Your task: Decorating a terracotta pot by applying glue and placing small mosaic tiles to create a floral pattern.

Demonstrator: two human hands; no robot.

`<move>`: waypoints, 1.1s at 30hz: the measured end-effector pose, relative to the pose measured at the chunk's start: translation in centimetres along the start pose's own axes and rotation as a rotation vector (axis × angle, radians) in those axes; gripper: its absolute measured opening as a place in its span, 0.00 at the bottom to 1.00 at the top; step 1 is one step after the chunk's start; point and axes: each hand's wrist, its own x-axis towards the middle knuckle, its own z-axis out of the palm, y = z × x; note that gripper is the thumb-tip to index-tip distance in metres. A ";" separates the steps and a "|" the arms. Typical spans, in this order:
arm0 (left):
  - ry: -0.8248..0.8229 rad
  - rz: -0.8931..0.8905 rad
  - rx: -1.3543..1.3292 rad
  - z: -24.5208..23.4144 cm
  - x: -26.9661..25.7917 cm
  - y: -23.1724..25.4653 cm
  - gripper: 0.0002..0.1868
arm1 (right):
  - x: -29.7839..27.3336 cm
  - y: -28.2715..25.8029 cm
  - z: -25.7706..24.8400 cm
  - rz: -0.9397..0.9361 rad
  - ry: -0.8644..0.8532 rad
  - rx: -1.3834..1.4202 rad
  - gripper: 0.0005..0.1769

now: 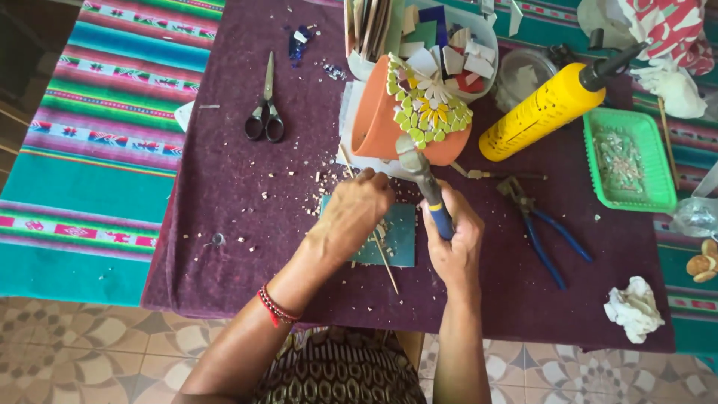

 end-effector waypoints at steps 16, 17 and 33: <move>0.120 -0.094 -0.657 -5.2 -0.1 -0.5 0.04 | -0.3 -1.1 0.0 0.017 -0.029 -0.042 0.19; 0.212 -0.088 -0.863 -7.3 0.5 -0.3 0.03 | 0.0 -1.4 0.0 0.026 -0.021 -0.062 0.18; 0.696 -0.258 -1.661 -6.9 -0.1 0.1 0.06 | 1.9 -2.6 -2.2 -0.013 -0.084 -0.078 0.19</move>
